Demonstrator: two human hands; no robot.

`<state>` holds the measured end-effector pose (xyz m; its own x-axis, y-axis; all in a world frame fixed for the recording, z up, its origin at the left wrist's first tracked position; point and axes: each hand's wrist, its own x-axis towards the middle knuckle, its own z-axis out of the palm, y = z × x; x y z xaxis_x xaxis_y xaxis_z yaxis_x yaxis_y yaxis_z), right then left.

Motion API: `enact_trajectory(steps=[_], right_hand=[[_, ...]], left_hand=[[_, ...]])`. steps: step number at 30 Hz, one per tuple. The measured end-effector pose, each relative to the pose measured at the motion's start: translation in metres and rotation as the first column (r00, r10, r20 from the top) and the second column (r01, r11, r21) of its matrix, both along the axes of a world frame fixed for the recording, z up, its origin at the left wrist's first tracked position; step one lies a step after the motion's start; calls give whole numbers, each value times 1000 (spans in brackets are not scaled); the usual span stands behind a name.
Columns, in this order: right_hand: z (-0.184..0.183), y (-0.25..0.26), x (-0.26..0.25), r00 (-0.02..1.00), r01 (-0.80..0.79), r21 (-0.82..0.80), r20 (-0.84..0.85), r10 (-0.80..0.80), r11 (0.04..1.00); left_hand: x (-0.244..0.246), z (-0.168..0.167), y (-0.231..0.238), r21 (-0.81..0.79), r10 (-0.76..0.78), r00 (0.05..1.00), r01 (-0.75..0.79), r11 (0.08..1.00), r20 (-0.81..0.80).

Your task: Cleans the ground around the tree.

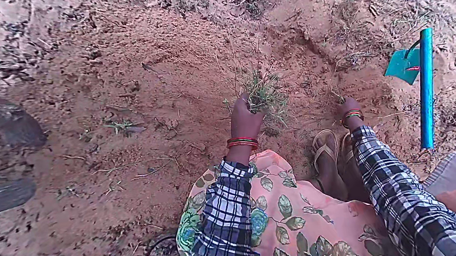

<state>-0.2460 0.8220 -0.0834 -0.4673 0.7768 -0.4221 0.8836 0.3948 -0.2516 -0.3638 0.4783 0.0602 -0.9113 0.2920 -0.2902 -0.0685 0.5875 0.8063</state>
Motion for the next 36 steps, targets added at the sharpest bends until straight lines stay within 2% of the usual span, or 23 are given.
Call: enact_trajectory(steps=[5, 7, 11, 17, 21, 24, 26, 27, 30, 33, 36], right_hand=[[-44, 12, -8, 932, -282, -14, 233, 278, 959], [-48, 8, -13, 915, -319, 6, 264, 306, 948], [-45, 9, -19, 940, -244, 14, 249, 233, 970], [-40, 4, -11, 972, -193, 19, 141, 188, 981], [-36, -7, 1, 998, -53, 22, -32, 54, 998], [-24, -20, 5, 971, 143, 20, -197, -137, 989], [-11, -24, 6, 948, 164, 25, -281, -151, 986], [-5, -25, 4, 958, 127, 23, -262, -117, 992], [-4, -14, -10, 996, -83, -73, -22, 82, 994], [-25, -18, -22, 931, -297, -109, 190, 313, 949], [-45, -28, -19, 931, -302, -30, 205, 301, 953]], left_hand=[[-1, -9, 3, -9, -10, 1000, 10, 1000, -20], [-1, -11, 4, -36, -22, 1000, 21, 999, -15], [-2, -11, 8, -85, -39, 999, 39, 996, 2], [-1, -8, 5, -66, -29, 1000, 29, 997, -2], [-3, -7, 3, -28, -29, 1000, 29, 999, -6], [-3, -8, 2, -12, -19, 1000, 19, 1000, -9], [-3, -11, 3, -10, -26, 999, 26, 1000, -22], [-2, -12, 4, -6, -32, 999, 32, 999, -26], [-1, -12, 8, -10, -68, 998, 67, 998, -12], [-1, -9, 8, -47, -84, 996, 84, 995, -1], [-1, -8, 5, -33, -64, 998, 64, 997, -8]])
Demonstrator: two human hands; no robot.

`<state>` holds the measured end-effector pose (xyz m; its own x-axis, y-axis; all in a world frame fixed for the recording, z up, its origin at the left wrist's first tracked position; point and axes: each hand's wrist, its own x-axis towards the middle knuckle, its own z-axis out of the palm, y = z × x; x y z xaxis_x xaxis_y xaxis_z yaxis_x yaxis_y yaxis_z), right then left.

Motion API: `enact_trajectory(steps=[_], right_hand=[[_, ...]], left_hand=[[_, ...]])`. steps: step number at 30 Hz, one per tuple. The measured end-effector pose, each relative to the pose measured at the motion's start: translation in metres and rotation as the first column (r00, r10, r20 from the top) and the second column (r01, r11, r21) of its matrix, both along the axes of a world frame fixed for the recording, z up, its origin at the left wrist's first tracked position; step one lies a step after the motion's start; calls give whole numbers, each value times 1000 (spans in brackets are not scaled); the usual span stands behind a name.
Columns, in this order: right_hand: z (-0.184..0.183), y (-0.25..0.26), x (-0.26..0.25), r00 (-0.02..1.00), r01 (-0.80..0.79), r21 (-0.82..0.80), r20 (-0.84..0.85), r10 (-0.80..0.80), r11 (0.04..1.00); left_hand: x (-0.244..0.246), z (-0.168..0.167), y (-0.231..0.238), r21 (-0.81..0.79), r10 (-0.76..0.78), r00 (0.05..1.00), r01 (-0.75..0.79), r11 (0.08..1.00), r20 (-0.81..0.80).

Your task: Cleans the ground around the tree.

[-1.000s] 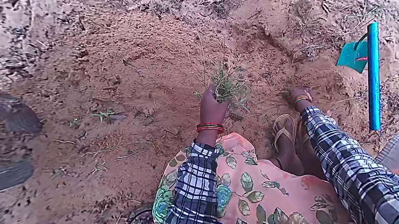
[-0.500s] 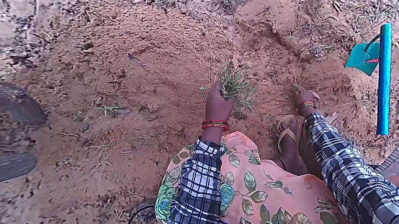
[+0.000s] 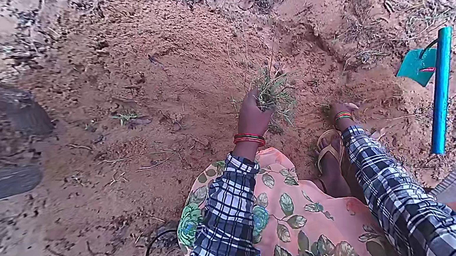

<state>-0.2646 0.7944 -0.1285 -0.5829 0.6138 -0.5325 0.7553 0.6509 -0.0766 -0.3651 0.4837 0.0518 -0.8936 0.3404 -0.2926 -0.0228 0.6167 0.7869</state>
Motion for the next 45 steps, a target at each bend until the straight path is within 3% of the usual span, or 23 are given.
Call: enact_trajectory(steps=[3, 8, 11, 16, 18, 20, 23, 27, 31, 33, 35, 38, 40, 43, 45], right_hand=[[10, -13, 14, 983, 73, -39, -165, -79, 997], [38, -9, 12, 930, 214, -117, -278, -239, 970], [47, -8, 5, 978, 112, -94, -163, -126, 989], [6, -32, -5, 994, -26, -16, 104, 27, 1000], [-2, -34, -1, 996, -68, -25, 55, 69, 997], [11, -32, 5, 994, 12, -74, -107, -20, 997], [28, -10, 3, 957, 209, -41, -199, -213, 977], [41, 12, 15, 940, 281, 10, -204, -273, 960], [23, 9, 31, 975, 201, -13, -95, -202, 979], [18, 10, 29, 986, 122, -81, -102, -130, 989], [20, 9, 18, 981, 139, -121, -121, -154, 983], [30, -5, 6, 983, 130, -69, -118, -138, 989], [26, -22, 9, 996, 23, -46, -89, -27, 999], [5, -32, -1, 986, -107, -19, 125, 108, 994], [4, -29, -7, 995, -75, -41, 69, 78, 996]], left_hand=[[-1, 0, -2, 3, 1, 1000, -1, 1000, 11], [1, -9, 4, 5, -70, 998, 70, 998, 7], [3, -13, 11, 20, -112, 994, 112, 994, -22], [0, -13, 7, 2, -83, 997, 83, 997, 6], [0, -9, 4, -13, -67, 998, 67, 998, 8], [0, -6, 3, -15, -64, 998, 64, 998, 4], [-1, -6, 5, -12, -75, 997, 75, 997, -9], [1, -9, 9, 10, -94, 996, 94, 995, -8], [-1, -4, 5, 12, -39, 999, 39, 999, -19], [-3, -4, 0, 29, -5, 999, 7, 1000, -51], [-5, -4, -3, 38, 33, 998, -31, 999, -50], [-5, -7, -2, 33, 40, 998, -39, 999, -38], [-5, -8, 2, 19, 22, 999, -21, 1000, -45], [-4, -8, 3, 28, 0, 999, 1, 1000, -36], [-5, -5, 0, 27, 6, 1000, -6, 1000, -30]])
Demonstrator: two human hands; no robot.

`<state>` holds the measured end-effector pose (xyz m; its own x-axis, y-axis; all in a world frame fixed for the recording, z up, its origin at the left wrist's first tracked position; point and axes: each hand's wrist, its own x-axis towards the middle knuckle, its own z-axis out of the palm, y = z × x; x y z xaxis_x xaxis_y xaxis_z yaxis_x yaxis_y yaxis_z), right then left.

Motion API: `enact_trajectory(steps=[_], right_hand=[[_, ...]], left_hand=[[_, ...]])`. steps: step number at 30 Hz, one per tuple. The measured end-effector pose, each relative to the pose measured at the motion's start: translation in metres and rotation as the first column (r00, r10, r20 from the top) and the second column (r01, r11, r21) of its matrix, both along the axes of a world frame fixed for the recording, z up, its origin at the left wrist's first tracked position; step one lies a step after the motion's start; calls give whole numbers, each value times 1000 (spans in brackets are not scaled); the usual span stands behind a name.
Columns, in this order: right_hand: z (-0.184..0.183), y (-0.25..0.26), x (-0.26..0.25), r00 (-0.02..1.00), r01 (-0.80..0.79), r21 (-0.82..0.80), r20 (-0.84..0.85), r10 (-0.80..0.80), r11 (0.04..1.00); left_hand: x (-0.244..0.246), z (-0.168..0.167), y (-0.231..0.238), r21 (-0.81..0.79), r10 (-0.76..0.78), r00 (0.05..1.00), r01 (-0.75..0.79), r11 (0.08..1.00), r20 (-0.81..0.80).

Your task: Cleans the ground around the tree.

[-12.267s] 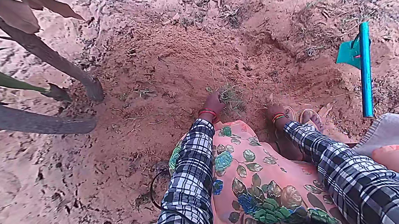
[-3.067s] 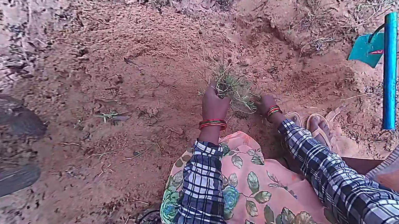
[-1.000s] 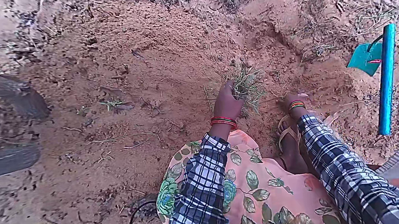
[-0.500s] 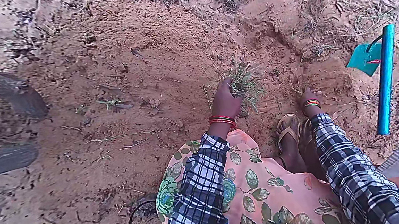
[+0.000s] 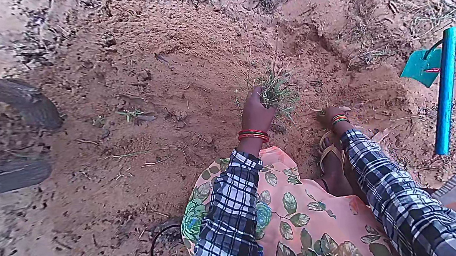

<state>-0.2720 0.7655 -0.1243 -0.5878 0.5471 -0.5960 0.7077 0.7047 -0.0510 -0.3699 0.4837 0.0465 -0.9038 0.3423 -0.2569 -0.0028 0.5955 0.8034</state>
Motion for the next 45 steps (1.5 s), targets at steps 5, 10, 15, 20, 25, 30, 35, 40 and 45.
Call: enact_trajectory(steps=[5, 10, 15, 20, 25, 30, 35, 40, 45], right_hand=[[32, -3, 19, 951, 227, 39, -225, -213, 973], [17, 3, 29, 997, -8, 8, -81, 8, 1000], [29, 19, 5, 955, 235, 48, -197, -222, 971], [-5, 22, -10, 1000, -2, 9, -10, 2, 1000], [6, 11, -21, 957, 40, -225, -273, -103, 973], [19, 31, -4, 897, 325, -188, -250, -366, 927], [3, 14, 20, 997, -35, -88, -71, 29, 995], [22, -2, 18, 904, 239, -208, -308, -295, 948], [-1, 15, -3, 991, 115, -3, -70, -115, 993]], left_hand=[[-3, 2, -3, 28, 44, 999, -44, 999, -5], [-1, 2, 0, 28, 13, 1000, -13, 1000, -5], [0, 3, -2, 26, 37, 999, -37, 999, 10], [-2, -3, -1, 46, 46, 999, -45, 998, -12], [-2, 2, -4, 43, 57, 998, -57, 997, -2], [-3, -1, 0, 50, 42, 999, -41, 998, -17], [-3, 3, -3, 32, 46, 999, -46, 998, -7], [-3, 3, -6, 59, 72, 997, -72, 996, 2], [-4, 2, -1, 21, 36, 999, -35, 999, -16]])
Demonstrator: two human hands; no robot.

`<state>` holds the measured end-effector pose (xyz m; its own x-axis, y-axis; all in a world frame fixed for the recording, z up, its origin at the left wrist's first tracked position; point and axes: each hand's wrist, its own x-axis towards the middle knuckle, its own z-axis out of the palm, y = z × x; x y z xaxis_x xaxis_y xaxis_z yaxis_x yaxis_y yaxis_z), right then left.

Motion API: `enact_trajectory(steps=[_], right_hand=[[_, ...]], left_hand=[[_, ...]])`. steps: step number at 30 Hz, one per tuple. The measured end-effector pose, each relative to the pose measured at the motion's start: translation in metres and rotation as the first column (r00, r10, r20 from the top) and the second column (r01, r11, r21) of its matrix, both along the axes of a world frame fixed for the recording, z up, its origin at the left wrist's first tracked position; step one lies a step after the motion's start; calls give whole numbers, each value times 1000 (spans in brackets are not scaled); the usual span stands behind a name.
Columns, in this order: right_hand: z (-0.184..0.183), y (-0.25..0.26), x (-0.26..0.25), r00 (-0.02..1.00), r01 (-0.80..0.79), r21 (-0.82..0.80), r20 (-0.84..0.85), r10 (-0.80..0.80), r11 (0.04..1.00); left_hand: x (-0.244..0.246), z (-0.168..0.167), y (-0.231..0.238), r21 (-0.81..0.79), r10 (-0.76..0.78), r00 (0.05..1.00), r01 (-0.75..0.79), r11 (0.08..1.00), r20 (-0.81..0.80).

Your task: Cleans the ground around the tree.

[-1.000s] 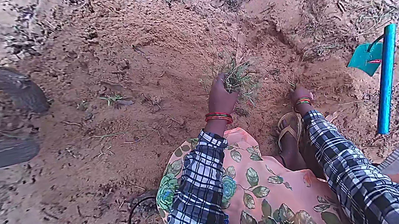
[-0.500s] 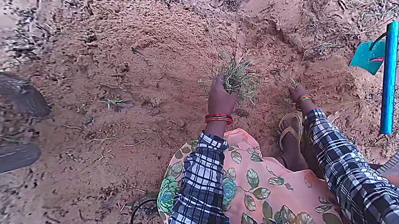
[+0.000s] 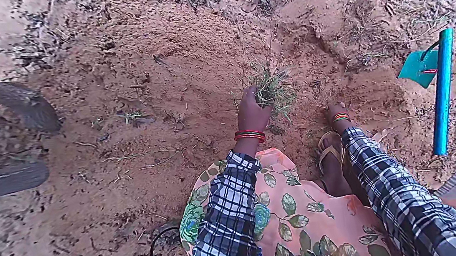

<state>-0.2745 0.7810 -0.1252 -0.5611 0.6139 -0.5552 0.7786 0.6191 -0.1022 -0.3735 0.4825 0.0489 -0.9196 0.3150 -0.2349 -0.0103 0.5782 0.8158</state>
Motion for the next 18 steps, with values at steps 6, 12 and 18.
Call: enact_trajectory(steps=[6, 12, 18], right_hand=[[2, 8, 0, 992, -11, -125, -127, -5, 992], [33, 3, 33, 611, 553, -477, -325, -722, 683], [26, 37, 48, 856, 487, 6, -203, -476, 873]], left_hand=[[1, 5, -3, -28, 3, 1000, -3, 1000, -2], [2, 3, 0, -6, -10, 1000, 10, 1000, -7], [2, 5, -2, -24, 7, 1000, -6, 1000, 13]])
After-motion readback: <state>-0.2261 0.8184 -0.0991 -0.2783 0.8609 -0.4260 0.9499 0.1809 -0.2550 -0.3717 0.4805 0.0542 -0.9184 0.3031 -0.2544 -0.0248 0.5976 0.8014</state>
